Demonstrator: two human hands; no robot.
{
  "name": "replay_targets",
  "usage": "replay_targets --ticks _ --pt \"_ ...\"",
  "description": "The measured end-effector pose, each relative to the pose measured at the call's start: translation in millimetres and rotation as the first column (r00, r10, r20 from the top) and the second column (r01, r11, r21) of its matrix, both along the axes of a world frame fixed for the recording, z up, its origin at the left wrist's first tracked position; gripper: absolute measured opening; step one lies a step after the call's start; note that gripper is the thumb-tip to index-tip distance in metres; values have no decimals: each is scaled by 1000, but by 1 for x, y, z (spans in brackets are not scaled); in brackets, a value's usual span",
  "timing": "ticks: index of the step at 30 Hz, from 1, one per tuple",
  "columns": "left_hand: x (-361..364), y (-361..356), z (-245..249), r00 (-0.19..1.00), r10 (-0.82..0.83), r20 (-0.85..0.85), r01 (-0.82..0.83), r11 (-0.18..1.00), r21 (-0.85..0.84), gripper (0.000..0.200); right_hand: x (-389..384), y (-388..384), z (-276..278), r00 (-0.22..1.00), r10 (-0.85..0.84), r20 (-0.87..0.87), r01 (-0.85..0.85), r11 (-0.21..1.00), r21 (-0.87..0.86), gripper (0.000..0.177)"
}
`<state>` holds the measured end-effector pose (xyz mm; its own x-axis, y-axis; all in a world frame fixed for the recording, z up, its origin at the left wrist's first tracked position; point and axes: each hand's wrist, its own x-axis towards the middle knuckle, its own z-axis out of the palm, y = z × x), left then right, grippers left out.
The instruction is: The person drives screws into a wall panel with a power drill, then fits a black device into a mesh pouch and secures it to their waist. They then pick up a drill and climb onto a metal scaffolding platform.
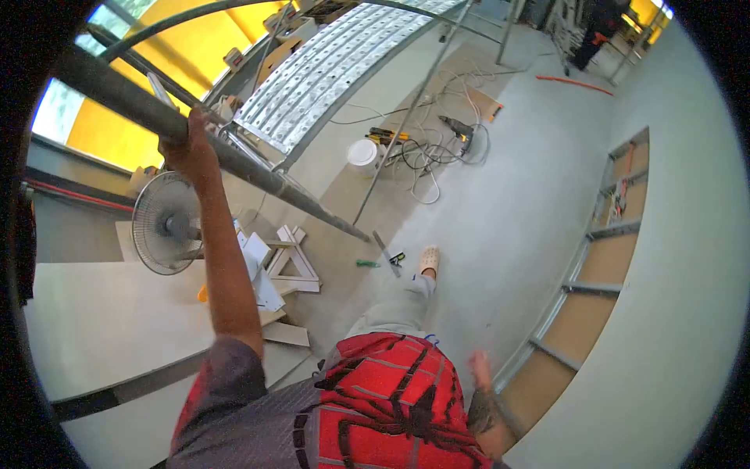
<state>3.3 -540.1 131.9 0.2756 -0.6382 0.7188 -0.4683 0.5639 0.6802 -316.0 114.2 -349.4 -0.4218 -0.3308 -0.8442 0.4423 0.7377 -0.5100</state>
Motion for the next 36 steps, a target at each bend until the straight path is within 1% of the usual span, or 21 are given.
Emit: replay_targets --ticks 1,2,4,6,8,9,12,13,14,15,16,17,18,20,22,24,26,30,32,34,36 --pt "-13 3 1 942 -133 -308 129 991 -35 51 6 17 7 999 21 26 -18 995 -101 39" --pt "-19 0 1 944 -102 -314 96 995 -36 51 0 20 9 997 52 49 -41 979 -201 40" --pt "-19 0 -6 936 -126 -328 62 978 -199 46 -19 21 17 961 266 70 -261 963 -66 41" --pt "-8 -2 -12 931 -127 -343 81 986 -145 45 -56 14 25 882 454 124 -462 886 42 42" --pt "-10 -3 -11 991 61 -120 -93 954 -286 14 -108 -2 24 804 563 192 -586 804 96 42" --pt "-8 -5 -14 982 -22 -187 -31 961 -275 16 -140 -15 19 780 584 224 -616 780 112 43" --pt "-6 -2 -10 982 113 -153 -141 972 -185 21 -249 -87 3 857 461 230 -474 880 1 39" --pt "-3 -6 -11 987 125 -96 -145 961 -236 24 -325 -89 -112 469 882 40 -883 468 47 31" --pt "5 -10 -17 989 140 -40 -146 951 -273 27 -330 -151 -46 583 812 5 -812 583 -42 42" --pt "13 -20 -22 992 128 3 -119 932 -342 29 -362 -190 -65 475 872 -115 -867 487 105 38" --pt "6 -12 -17 990 135 -26 -137 952 -273 28 -367 -233 -78 630 732 -259 -736 669 103 30" --pt "3 -8 -17 993 33 -116 -59 971 -232 29 -343 -296 -8 922 372 -106 -377 926 -31 28" --pt "2 -8 -16 976 -68 -208 24 978 -208 31 -309 -343 48 938 302 -169 -327 933 -152 30" --pt "4 -3 -11 990 12 -140 -33 988 -153 36 -268 -405 104 933 336 -129 -359 843 -400 42" --pt "-2 5 -8 995 77 -63 -83 993 -87 42 -228 -430 138 889 437 -134 -446 766 -462 48" --pt "-21 9 2 971 1 -240 -41 986 -160 17 -203 -429 131 792 598 -123 -586 689 -427 49" --pt "-26 16 5 968 89 -234 -117 987 -111 21 -179 -407 123 709 703 55 -611 651 -451 50" --pt "-19 15 4 986 145 -88 -154 982 -109 23 -171 -357 76 597 745 297 -704 664 -252 55" --pt "-18 4 -3 949 -110 -295 49 977 -207 26 -181 -336 61 618 731 289 -715 676 -180 56" --pt "-19 14 5 982 43 -187 -64 992 -111 32 -188 -327 57 641 716 277 -721 685 -104 57" --pt "-23 16 7 976 214 -40 -217 951 -218 34 -191 -329 59 696 671 256 -687 726 -33 51"
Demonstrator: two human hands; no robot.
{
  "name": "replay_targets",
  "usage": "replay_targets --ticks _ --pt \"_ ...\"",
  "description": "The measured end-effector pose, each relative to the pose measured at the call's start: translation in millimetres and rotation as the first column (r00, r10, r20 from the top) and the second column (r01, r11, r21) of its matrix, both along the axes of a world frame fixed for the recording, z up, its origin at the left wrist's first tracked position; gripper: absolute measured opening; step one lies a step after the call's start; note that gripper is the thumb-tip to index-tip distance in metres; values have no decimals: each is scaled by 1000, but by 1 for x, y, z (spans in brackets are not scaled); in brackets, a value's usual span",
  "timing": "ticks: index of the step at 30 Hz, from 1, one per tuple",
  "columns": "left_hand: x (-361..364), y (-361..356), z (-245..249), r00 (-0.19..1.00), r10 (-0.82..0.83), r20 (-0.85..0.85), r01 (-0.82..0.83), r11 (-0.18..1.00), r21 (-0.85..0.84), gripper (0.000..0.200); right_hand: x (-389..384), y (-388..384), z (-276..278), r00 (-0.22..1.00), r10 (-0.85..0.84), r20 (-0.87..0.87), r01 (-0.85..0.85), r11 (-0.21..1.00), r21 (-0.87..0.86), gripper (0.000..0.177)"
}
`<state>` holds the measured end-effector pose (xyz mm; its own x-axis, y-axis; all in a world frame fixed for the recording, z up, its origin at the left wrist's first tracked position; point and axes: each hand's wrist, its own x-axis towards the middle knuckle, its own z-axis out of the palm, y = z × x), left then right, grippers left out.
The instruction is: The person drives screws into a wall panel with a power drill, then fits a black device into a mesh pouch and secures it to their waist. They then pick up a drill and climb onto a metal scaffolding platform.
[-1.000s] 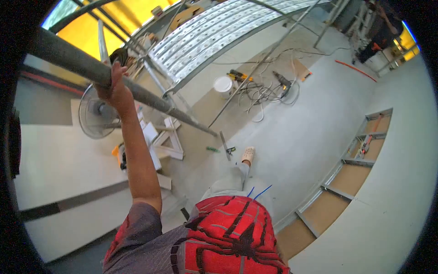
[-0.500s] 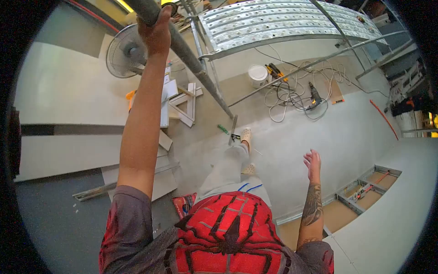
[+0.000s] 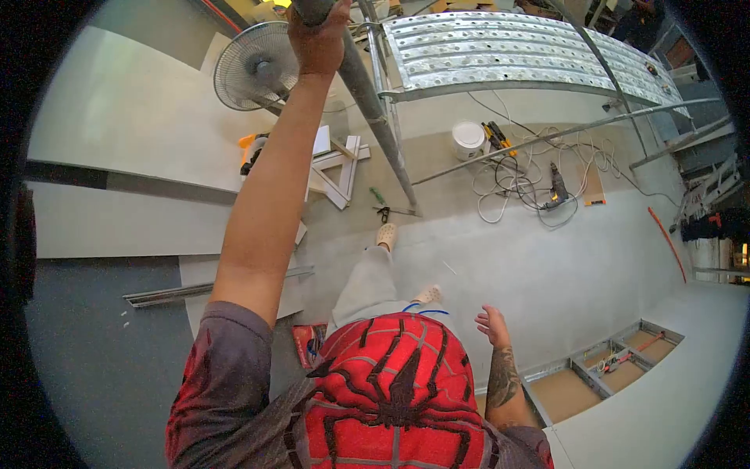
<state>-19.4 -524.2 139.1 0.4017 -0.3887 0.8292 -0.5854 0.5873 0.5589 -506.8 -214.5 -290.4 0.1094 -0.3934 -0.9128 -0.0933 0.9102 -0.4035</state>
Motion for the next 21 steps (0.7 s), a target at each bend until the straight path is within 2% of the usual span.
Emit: replay_targets --ticks 1,5,6,7,8,9,10,12,14,15,16,17,18,19,20,21 --pt "0 1 1 988 -119 -102 128 988 82 36 -1 -6 0 1000 7 1 -7 1000 -2 51" --pt "-4 0 2 962 -198 -188 203 979 9 40 16 -53 8 996 71 -59 -79 988 -133 49" --pt "-1 -1 3 963 -197 -185 202 979 7 40 27 -72 10 991 102 -84 -116 974 -193 48" --pt "1 -1 4 999 -31 9 31 999 -24 41 42 -91 13 986 132 -105 -155 955 -255 49" --pt "3 0 3 970 149 190 -134 987 -87 42 59 -111 20 978 162 -131 -196 930 -312 49" --pt "1 -2 1 999 -41 26 43 998 -52 43 83 -133 37 970 198 -142 -237 898 -370 48" --pt "1 -1 0 999 -44 15 45 997 -58 43 111 -155 65 960 231 -160 -278 859 -430 48" --pt "3 6 1 991 -110 -73 122 974 190 44 171 -186 131 973 216 -84 -219 735 -642 39" --pt "0 8 2 976 -161 -144 184 969 164 47 225 -214 195 963 268 -37 -188 566 -803 39" --pt "11 -1 -12 996 -62 65 61 998 17 58 251 -225 228 965 262 13 -117 475 -872 40" --pt "18 8 -18 974 -190 124 176 977 118 77 276 -232 259 963 263 61 -44 376 -926 43" --pt "24 17 -31 965 -210 156 200 977 78 91 299 -237 289 972 226 60 -3 270 -963 47" --pt "31 42 -42 961 -242 136 216 960 180 95 320 -244 315 980 186 64 34 161 -986 52" --pt "47 63 -64 943 -311 121 261 913 312 94 338 -254 334 976 193 102 94 51 -994 71" --pt "71 86 -90 894 -414 172 315 853 417 86 356 -263 349 983 131 129 134 -29 -991 83" --pt "97 112 -106 837 -539 96 409 732 545 78 372 -277 358 981 131 141 155 -106 -982 88"
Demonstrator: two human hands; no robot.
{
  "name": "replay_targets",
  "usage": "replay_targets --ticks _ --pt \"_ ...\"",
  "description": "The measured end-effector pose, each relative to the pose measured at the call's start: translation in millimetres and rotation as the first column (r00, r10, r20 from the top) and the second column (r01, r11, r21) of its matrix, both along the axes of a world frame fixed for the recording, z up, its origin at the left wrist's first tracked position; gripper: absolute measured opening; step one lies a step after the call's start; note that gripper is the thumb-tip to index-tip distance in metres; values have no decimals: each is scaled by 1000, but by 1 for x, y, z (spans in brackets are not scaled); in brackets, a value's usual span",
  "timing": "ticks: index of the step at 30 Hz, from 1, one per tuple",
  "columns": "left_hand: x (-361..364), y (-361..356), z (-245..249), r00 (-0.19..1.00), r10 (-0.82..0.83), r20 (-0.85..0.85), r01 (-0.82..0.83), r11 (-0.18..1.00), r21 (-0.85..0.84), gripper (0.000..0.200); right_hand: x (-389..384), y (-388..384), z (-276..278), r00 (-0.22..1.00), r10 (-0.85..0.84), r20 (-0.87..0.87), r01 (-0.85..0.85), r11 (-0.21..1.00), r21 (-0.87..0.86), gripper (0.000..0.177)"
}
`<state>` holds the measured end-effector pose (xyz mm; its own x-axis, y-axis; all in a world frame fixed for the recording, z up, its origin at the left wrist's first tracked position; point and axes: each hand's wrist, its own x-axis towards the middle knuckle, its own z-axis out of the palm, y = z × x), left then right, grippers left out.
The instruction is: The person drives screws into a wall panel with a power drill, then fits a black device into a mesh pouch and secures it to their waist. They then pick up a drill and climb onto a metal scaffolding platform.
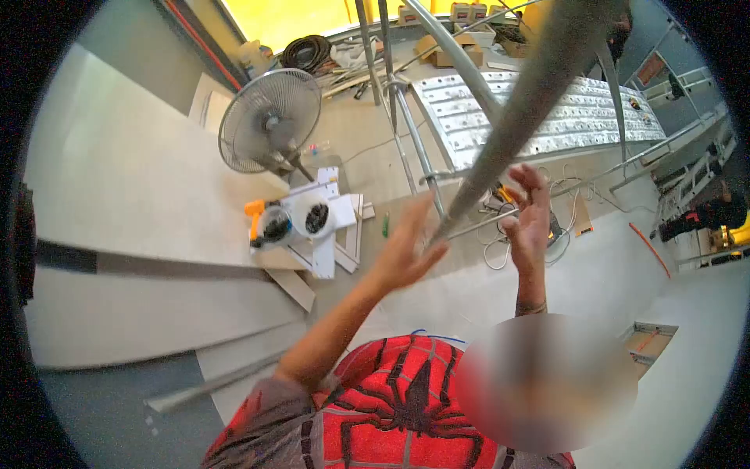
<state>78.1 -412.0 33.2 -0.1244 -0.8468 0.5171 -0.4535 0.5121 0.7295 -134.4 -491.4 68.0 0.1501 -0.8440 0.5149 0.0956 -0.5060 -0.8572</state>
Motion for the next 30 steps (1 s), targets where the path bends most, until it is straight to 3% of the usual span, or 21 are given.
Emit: replay_targets --ticks 1,2,4,5,6,7,8,9,11,14,15,17,19,20,21,22,25,26,27,28,30 --pt "32 27 -36 986 -98 -134 146 897 417 69 17 -12 7 1000 -13 19 14 997 -75 92" --pt "65 56 -90 989 -110 -94 141 879 456 59 44 -16 17 990 -111 82 117 991 -71 76" --pt "133 122 -141 946 50 -321 216 642 736 43 56 -33 2 995 -89 41 88 996 22 63" --pt "169 156 -170 990 49 -135 52 751 658 39 60 -40 -4 999 -34 10 32 992 122 50" --pt "203 184 -183 984 140 -113 11 581 814 37 68 -34 -5 980 -78 183 43 981 188 24" --pt "229 200 -174 958 244 -150 16 477 879 35 79 -31 -6 977 -109 184 76 981 178 24" --pt "259 217 -194 980 200 20 -115 472 874 36 88 -29 -8 949 -220 227 188 970 152 19" --pt "284 224 -200 984 174 50 -127 464 877 37 92 -27 -10 902 -338 269 316 941 121 14" --pt "323 200 -205 987 51 153 -159 463 872 38 85 -26 -33 889 -445 108 428 891 152 16" --pt "326 116 -177 960 -53 275 -212 503 838 41 85 -31 -48 873 -464 148 453 886 100 21" --pt "321 82 -183 957 -124 261 -154 545 824 41 80 -33 -51 877 -481 20 481 875 -53 27" --pt "313 37 -188 813 -194 550 -214 777 591 43 95 -27 -23 840 -499 214 484 867 121 15" --pt "282 -17 -168 826 -247 506 -115 806 581 42 97 -23 -14 839 -515 174 507 857 92 18" --pt "263 -37 -152 886 -220 409 -88 786 611 42 97 -22 -12 838 -513 184 495 858 137 21" --pt "239 -54 -134 933 -188 305 -54 768 638 42 93 -21 -13 805 -592 44 590 806 58 26" --pt "219 -71 -124 950 -219 221 45 799 600 41 96 -24 -19 804 -588 84 578 807 118 28" --pt "173 -97 -128 898 -414 148 289 810 511 38 96 -32 -38 782 -618 75 610 785 109 32" --pt "164 -100 -143 865 -494 84 355 723 593 39 101 -20 -11 694 -717 -71 716 697 -34 34" --pt "156 -102 -156 827 -563 14 411 621 667 39 97 -25 -29 784 -621 21 611 777 150 35" --pt "147 -100 -158 812 -584 16 432 618 657 39 96 -22 -21 778 -629 -17 624 768 143 36" --pt "142 -92 -155 719 -689 -89 495 419 761 40 98 -15 -9 761 -646 -48 646 751 139 37"
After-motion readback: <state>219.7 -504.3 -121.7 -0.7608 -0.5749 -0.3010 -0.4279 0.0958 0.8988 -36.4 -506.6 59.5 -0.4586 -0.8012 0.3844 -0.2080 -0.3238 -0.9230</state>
